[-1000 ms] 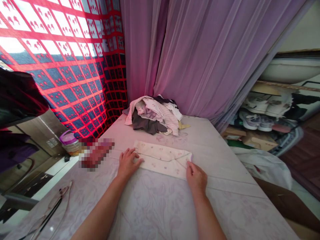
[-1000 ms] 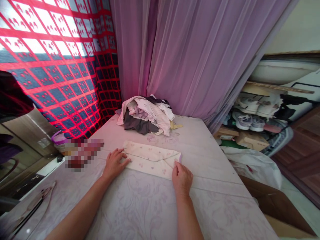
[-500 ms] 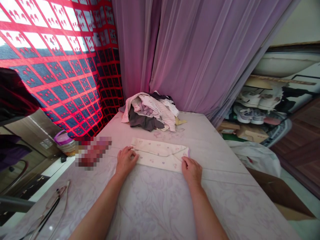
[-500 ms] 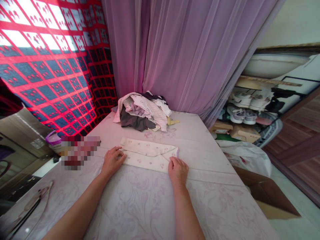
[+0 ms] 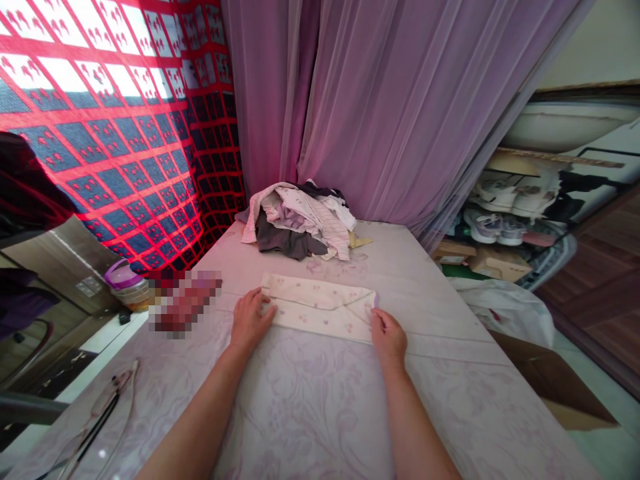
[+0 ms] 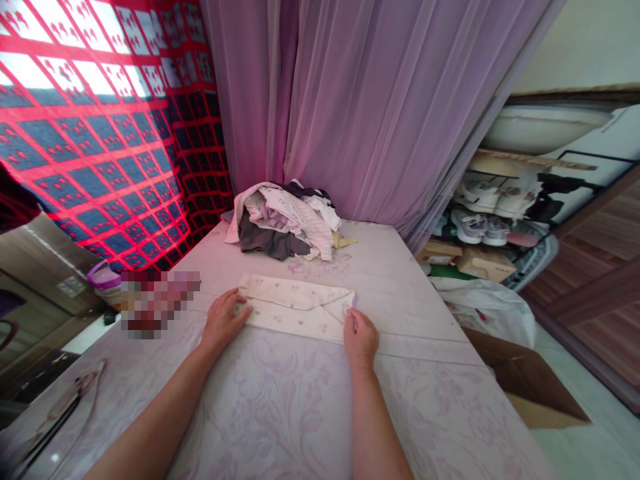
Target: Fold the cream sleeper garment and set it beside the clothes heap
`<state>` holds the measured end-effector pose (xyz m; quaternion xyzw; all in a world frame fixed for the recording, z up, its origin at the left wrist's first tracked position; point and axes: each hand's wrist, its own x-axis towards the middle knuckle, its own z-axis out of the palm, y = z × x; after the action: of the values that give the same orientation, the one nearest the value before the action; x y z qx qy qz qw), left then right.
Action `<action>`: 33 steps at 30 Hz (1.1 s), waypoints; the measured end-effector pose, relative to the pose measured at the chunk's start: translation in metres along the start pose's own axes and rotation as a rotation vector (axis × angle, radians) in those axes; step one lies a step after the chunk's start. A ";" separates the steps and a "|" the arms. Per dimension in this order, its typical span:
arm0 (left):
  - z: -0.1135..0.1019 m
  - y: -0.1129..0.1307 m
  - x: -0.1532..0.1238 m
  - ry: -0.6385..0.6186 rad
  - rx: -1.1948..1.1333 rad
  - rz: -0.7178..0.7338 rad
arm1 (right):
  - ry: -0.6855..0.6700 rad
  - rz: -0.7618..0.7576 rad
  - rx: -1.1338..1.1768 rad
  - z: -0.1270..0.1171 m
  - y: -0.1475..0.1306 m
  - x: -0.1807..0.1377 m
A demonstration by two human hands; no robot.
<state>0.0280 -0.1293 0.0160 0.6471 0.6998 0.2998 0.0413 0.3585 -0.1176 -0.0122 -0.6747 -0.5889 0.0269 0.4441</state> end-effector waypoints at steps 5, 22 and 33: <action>0.002 -0.004 0.001 0.000 0.021 0.023 | -0.021 0.073 0.032 -0.001 0.001 0.000; -0.002 0.002 0.001 -0.089 0.032 -0.006 | -0.381 -0.457 -0.227 0.034 -0.114 -0.007; -0.003 0.002 0.000 -0.088 0.008 -0.019 | -0.391 0.105 0.034 0.060 -0.104 0.033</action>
<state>0.0282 -0.1303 0.0191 0.6533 0.7045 0.2677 0.0722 0.2545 -0.0662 0.0333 -0.6790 -0.6272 0.1904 0.3307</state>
